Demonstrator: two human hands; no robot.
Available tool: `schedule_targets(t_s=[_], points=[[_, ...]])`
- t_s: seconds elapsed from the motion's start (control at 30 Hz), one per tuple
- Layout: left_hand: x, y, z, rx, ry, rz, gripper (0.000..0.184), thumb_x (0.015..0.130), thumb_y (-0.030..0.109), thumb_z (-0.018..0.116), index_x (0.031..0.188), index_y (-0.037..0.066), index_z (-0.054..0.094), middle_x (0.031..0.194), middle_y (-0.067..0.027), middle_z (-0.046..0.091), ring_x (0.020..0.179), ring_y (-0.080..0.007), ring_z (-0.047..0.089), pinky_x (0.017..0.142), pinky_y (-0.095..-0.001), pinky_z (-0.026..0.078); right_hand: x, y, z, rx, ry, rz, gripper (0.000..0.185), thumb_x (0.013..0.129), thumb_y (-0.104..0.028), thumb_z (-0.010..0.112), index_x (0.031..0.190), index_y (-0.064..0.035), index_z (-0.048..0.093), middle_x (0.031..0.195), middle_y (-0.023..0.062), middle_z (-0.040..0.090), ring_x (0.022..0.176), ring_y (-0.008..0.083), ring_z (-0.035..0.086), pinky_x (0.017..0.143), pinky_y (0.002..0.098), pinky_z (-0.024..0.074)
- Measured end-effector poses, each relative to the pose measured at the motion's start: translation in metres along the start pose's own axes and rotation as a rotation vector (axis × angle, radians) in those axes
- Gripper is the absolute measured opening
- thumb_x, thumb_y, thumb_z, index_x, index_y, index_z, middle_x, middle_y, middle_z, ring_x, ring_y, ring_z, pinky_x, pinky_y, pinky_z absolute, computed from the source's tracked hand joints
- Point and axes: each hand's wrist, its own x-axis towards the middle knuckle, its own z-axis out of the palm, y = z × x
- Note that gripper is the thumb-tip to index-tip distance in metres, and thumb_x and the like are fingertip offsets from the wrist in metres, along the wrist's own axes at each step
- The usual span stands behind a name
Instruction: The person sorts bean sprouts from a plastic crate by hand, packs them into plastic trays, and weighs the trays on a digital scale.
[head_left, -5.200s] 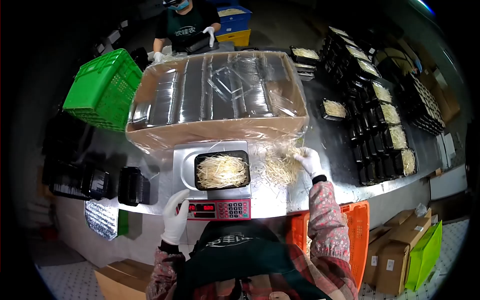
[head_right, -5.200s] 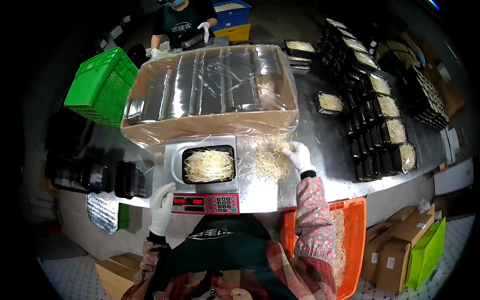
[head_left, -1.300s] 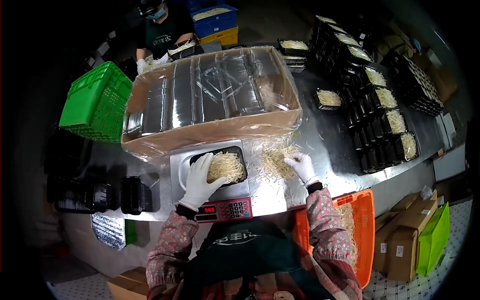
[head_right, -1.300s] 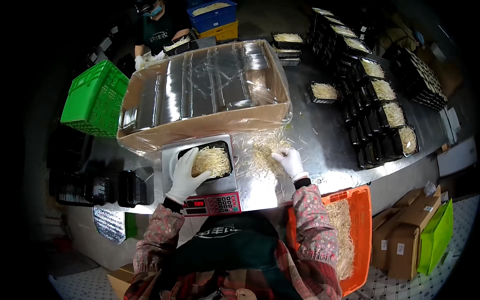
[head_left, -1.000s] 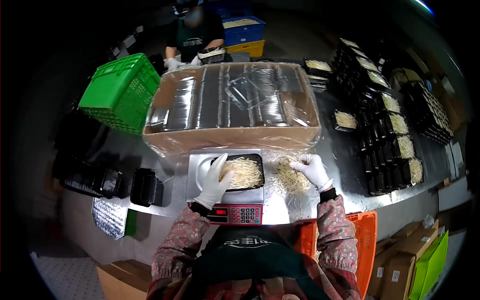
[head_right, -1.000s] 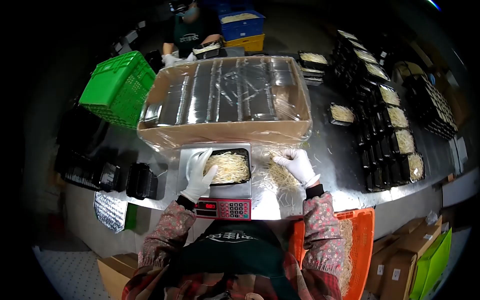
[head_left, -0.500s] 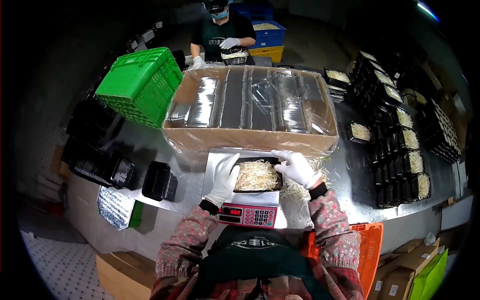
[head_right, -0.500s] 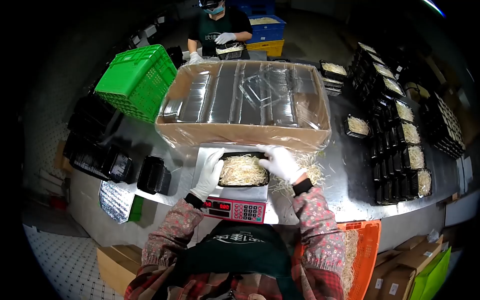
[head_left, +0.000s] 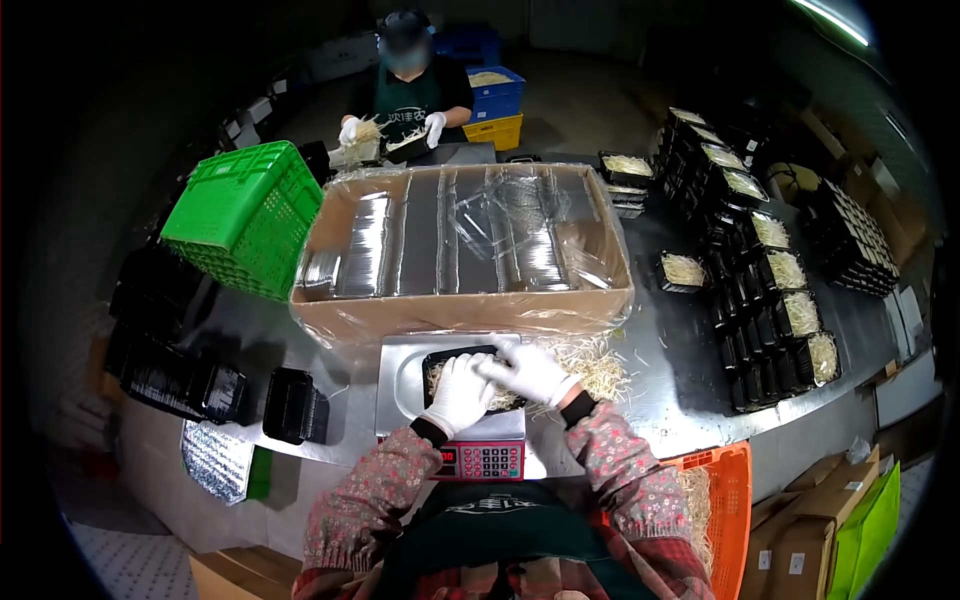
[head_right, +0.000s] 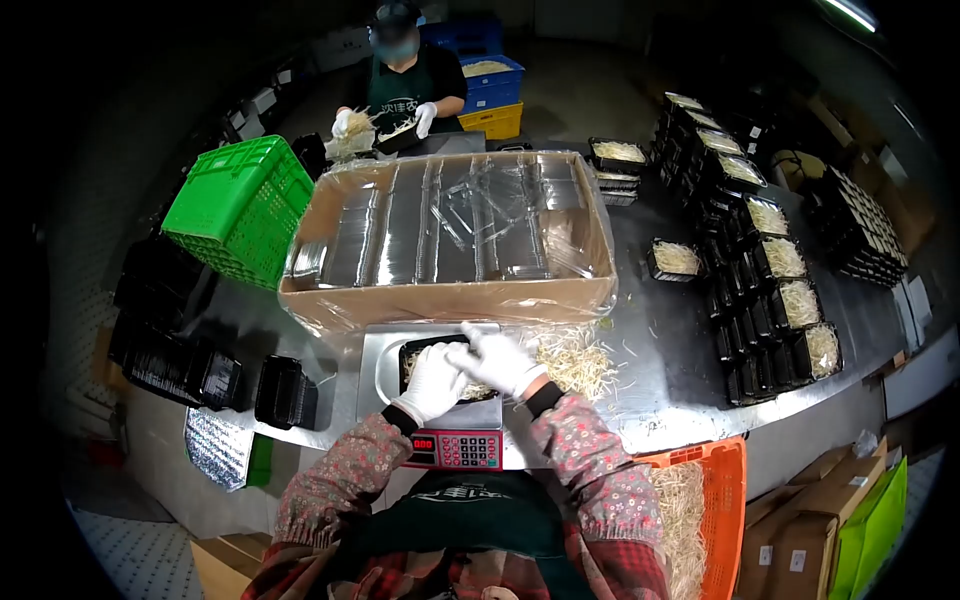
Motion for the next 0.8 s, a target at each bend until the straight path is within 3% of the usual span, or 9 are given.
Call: schedule_targets(t_s=[0.17, 0.23, 0.33, 0.43, 0.5, 0.57, 0.63, 0.7, 0.8], points=[[-0.011, -0.002, -0.004, -0.122, -0.038, -0.035, 0.067, 0.094, 0.038, 0.06, 0.145, -0.003, 0.046, 0.14, -0.0226, 0.053, 0.126, -0.0395, 0.05, 0.109, -0.0511, 0.036, 0.051, 0.069, -0.097, -0.342, 1.073, -0.269, 0.065, 0.086, -0.036, 0.075, 0.137, -0.0002, 0.058, 0.113, 0.0219, 0.071, 0.107, 0.0356, 0.067, 0.094, 0.0423, 0.0528], [-0.01, 0.003, -0.017, -0.196, -0.046, -0.095, 0.068, 0.093, 0.035, 0.063, 0.145, -0.005, 0.045, 0.144, -0.024, 0.051, 0.132, -0.0408, 0.047, 0.112, -0.052, 0.035, 0.069, 0.103, -0.112, -0.621, 1.127, -0.031, 0.05, 0.084, -0.031, 0.075, 0.128, -0.0069, 0.066, 0.111, 0.0176, 0.072, 0.105, 0.0348, 0.067, 0.092, 0.0425, 0.0539], [-0.009, 0.014, -0.05, -0.459, 0.18, -0.195, 0.065, 0.088, 0.022, 0.07, 0.143, -0.007, 0.047, 0.14, -0.0247, 0.055, 0.13, -0.0375, 0.052, 0.112, -0.0474, 0.039, 0.079, 0.153, -0.13, -0.604, 0.546, 0.253, 0.022, 0.086, -0.028, 0.073, 0.104, -0.0167, 0.076, 0.103, 0.0095, 0.074, 0.095, 0.0323, 0.069, 0.083, 0.0452, 0.0554], [-0.021, -0.006, -0.055, -0.616, 0.363, -0.321, 0.062, 0.092, 0.021, 0.069, 0.143, -0.007, 0.047, 0.133, -0.0204, 0.062, 0.119, -0.0334, 0.061, 0.102, -0.0409, 0.049, 0.05, 0.105, -0.152, -0.547, 0.848, -0.033, 0.017, 0.091, -0.023, 0.069, 0.104, -0.0133, 0.076, 0.098, 0.0111, 0.074, 0.089, 0.0295, 0.071, 0.08, 0.0417, 0.056], [-0.02, -0.011, -0.086, -1.345, 0.345, -0.518, 0.068, 0.106, 0.048, 0.044, 0.149, -0.004, 0.04, 0.124, -0.0216, 0.064, 0.108, -0.0246, 0.067, 0.087, -0.0325, 0.057, 0.029, 0.051, -0.157, -0.111, 0.884, -0.244, 0.015, 0.091, -0.014, 0.069, 0.104, -0.011, 0.076, 0.099, 0.0103, 0.074, 0.092, 0.0259, 0.071, 0.081, 0.0377, 0.0556], [-0.011, -0.024, -0.114, -1.801, 0.2, -0.685, 0.088, 0.102, 0.07, 0.026, 0.15, -0.003, 0.037, 0.117, -0.0205, 0.067, 0.095, -0.024, 0.069, 0.065, -0.0294, 0.057, 0.001, -0.015, -0.16, 0.235, 0.659, -0.419, 0.019, 0.091, -0.009, 0.07, 0.108, -0.0083, 0.075, 0.108, 0.009, 0.073, 0.101, 0.0252, 0.069, 0.092, 0.0363, 0.0523], [-0.006, -0.038, -0.129, -2.013, 0.124, -0.716, 0.097, 0.098, 0.077, 0.018, 0.15, -0.003, 0.036, 0.115, -0.0208, 0.068, 0.087, -0.0239, 0.07, 0.052, -0.0263, 0.053, -0.016, -0.054, -0.157, 0.035, 0.426, -0.727, 0.02, 0.089, -0.011, 0.071, 0.109, -0.0085, 0.076, 0.124, 0.0084, 0.07, 0.115, 0.0275, 0.063, 0.102, 0.0402, 0.0477], [-0.005, -0.053, -0.126, -2.319, 0.038, -0.496, 0.096, 0.099, 0.075, 0.026, 0.152, -0.004, 0.032, 0.117, -0.0213, 0.068, 0.084, -0.0217, 0.072, 0.048, -0.0231, 0.048, -0.014, -0.053, -0.131, 0.129, 0.154, -0.906, 0.026, 0.088, -0.016, 0.073, 0.114, -0.0126, 0.076, 0.136, 0.0081, 0.064, 0.123, 0.0284, 0.058, 0.106, 0.0426, 0.0447], [-0.012, -0.048, -0.125, -2.362, 0.155, -0.508, 0.08, 0.104, 0.059, 0.04, 0.152, -0.004, 0.032, 0.119, -0.0195, 0.068, 0.083, -0.0195, 0.071, 0.05, -0.0224, 0.048, -0.029, -0.038, -0.108, 0.266, -0.05, -0.732, 0.039, 0.088, -0.021, 0.074, 0.127, -0.0177, 0.072, 0.146, 0.0088, 0.056, 0.126, 0.0273, 0.056, 0.105, 0.0413, 0.0452]])
